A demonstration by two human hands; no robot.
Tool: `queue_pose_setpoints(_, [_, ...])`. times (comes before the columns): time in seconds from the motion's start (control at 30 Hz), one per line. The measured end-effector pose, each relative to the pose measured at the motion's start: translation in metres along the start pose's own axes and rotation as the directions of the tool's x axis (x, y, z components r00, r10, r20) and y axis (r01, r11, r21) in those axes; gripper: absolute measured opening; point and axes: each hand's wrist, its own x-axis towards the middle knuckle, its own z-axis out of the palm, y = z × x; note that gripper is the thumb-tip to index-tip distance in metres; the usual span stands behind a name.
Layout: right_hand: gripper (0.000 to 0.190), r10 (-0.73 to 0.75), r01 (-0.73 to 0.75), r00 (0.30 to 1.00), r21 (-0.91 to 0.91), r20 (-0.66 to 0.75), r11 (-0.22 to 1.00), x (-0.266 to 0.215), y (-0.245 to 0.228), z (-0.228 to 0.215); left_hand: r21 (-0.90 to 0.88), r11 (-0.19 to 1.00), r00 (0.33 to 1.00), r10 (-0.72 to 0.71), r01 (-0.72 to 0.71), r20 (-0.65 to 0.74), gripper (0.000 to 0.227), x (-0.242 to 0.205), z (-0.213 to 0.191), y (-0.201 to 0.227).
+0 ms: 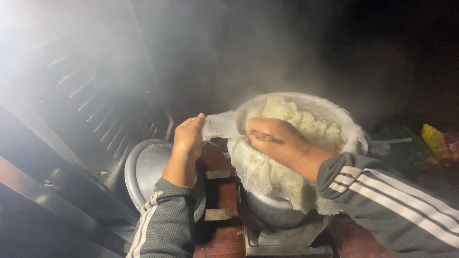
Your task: The person scoops steamed rice from a large steamer into a styrofoam container using chopsticks. They then add sliced sausage, fried egg, and noodles from metal trays, and drizzle sauce over the contents before closing the container.
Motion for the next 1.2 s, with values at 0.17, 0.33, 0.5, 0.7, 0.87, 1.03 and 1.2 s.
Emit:
queue_pose_setpoints(0.17, [0.015,-0.048,0.051,0.987,0.019,-0.151,0.999,0.002,0.032,-0.049,-0.011,1.0,1.0,-0.013,0.013,-0.024,0.034,-0.001,-0.005,-0.001])
queue_pose_setpoints(0.33, [0.015,-0.152,0.181,0.955,0.094,-0.255,0.979,-0.004,0.049,-0.104,0.164,0.986,1.0,0.001,0.003,-0.025,0.033,0.006,-0.007,-0.007])
queue_pose_setpoints(0.5, [0.012,-0.042,0.087,0.984,0.26,-0.175,0.962,-0.035,0.003,-0.161,0.326,0.943,0.998,-0.054,0.066,-0.045,0.026,-0.025,-0.003,0.01])
queue_pose_setpoints(0.7, [0.017,0.096,-0.148,0.968,0.218,0.233,0.965,-0.031,0.009,-0.155,0.59,0.659,0.829,0.558,-0.467,0.032,0.043,-0.067,0.002,0.038])
queue_pose_setpoints(0.87, [0.012,0.059,-0.081,0.945,0.053,0.321,0.995,-0.037,0.023,-0.105,0.426,0.319,0.526,0.624,-0.847,0.578,0.041,-0.136,0.042,0.027])
queue_pose_setpoints(1.03, [0.016,-0.322,0.336,0.894,0.009,0.313,0.942,-0.055,0.062,-0.092,0.252,0.163,0.299,0.601,-0.954,0.741,0.027,-0.154,0.04,0.024])
queue_pose_setpoints(1.2, [0.013,-0.808,0.832,0.551,-0.063,0.208,0.551,-0.06,0.09,-0.094,0.261,0.043,0.212,0.714,-0.964,0.667,0.023,-0.153,0.027,0.008])
